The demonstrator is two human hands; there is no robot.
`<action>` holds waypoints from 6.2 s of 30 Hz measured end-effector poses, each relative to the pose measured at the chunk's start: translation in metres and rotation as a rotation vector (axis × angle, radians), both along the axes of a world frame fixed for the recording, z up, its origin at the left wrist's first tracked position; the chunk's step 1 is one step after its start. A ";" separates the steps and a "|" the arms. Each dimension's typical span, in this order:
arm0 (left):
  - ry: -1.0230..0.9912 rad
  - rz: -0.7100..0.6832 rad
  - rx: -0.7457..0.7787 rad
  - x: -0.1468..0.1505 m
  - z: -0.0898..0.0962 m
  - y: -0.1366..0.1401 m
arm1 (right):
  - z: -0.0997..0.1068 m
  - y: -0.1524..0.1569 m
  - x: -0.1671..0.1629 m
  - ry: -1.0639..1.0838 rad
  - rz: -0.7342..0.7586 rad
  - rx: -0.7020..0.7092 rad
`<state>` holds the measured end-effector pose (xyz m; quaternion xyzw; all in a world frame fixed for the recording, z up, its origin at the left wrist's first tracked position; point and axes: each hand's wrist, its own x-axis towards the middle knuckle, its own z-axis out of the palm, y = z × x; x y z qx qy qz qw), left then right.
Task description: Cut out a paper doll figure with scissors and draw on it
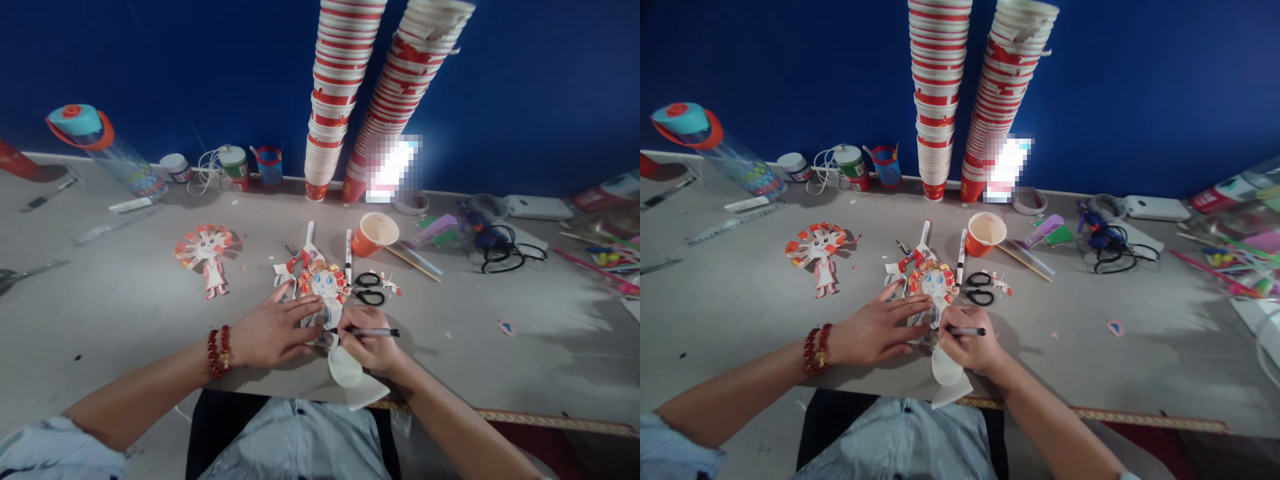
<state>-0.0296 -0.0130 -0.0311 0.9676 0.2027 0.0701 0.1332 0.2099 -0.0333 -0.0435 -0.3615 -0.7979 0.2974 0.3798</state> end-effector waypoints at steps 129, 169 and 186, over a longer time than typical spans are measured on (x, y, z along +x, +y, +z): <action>-0.028 0.002 0.033 -0.001 -0.010 0.003 | 0.001 -0.001 -0.005 0.009 0.085 0.037; 0.009 -0.002 -0.014 0.000 -0.003 0.002 | 0.001 -0.001 -0.008 -0.075 0.087 0.049; -0.021 -0.019 0.016 -0.002 -0.007 0.002 | 0.003 -0.001 -0.009 -0.076 0.108 0.055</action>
